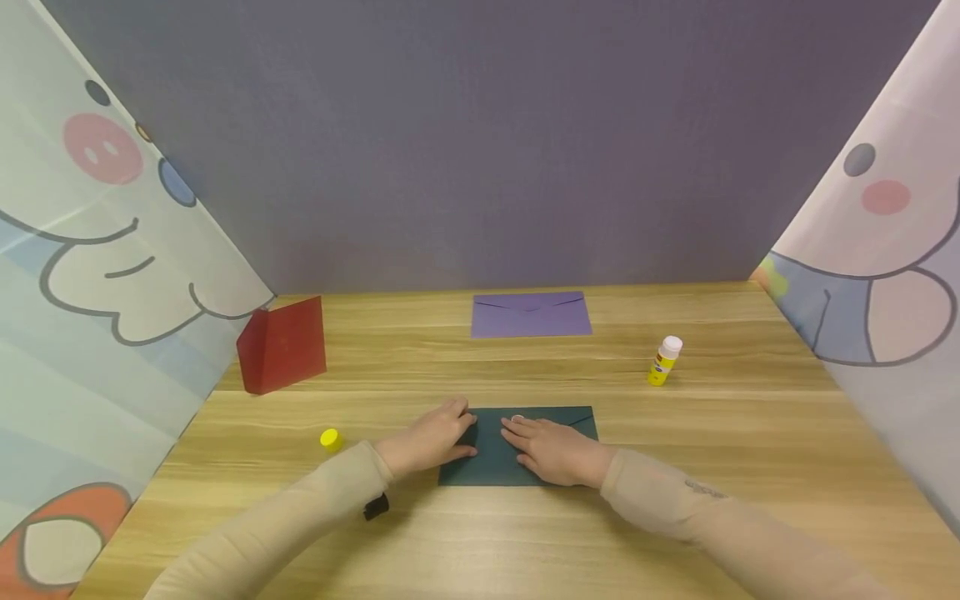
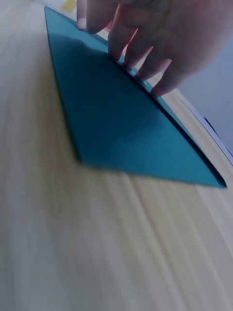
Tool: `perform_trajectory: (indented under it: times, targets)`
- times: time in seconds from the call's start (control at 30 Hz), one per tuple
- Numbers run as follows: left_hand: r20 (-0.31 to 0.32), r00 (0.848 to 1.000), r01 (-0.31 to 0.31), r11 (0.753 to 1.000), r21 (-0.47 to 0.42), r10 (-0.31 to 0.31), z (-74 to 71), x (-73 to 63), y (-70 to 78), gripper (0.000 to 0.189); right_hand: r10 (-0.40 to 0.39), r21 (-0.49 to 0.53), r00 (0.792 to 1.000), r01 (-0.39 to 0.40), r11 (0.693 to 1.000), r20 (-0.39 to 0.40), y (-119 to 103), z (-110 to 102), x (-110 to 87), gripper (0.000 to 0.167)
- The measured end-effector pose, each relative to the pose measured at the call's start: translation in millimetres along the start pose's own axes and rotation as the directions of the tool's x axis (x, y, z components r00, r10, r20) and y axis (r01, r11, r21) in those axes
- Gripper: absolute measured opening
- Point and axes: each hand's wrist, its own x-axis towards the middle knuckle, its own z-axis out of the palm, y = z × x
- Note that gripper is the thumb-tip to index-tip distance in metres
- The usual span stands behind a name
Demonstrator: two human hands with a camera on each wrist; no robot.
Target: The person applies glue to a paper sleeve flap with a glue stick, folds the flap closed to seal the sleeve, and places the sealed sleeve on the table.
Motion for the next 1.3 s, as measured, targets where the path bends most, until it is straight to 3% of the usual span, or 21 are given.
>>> perform_trajectory:
  times: [0.47, 0.67, 0.93, 1.3]
  targets:
    - [-0.023, 1.0, -0.017, 1.0, -0.016, 0.017, 4.9, 0.7, -2.1, 0.044, 0.001, 0.077, 0.998, 0.004, 0.997, -0.065, 17.7, 4.2, -26.1, 0.043]
    - [-0.022, 1.0, -0.012, 1.0, -0.024, 0.012, 4.6, 0.9, -1.7, 0.044, 0.037, 0.099, 0.997, -0.031, 0.995, -0.066, 20.0, 2.6, -33.7, 0.042]
    - [-0.018, 1.0, -0.007, 1.0, -0.021, 0.007, 5.4, 1.5, -1.6, 0.044, 0.031, -0.008, 0.992, -0.032, 0.999, -0.12, 16.2, 3.6, -32.9, 0.042]
    - [0.002, 1.0, -0.005, 1.0, -0.014, 0.005, -0.4, 1.1, -0.3, 0.045, 0.014, -0.039, 0.997, -0.018, 0.999, -0.08, 1.3, -5.4, -19.9, 0.044]
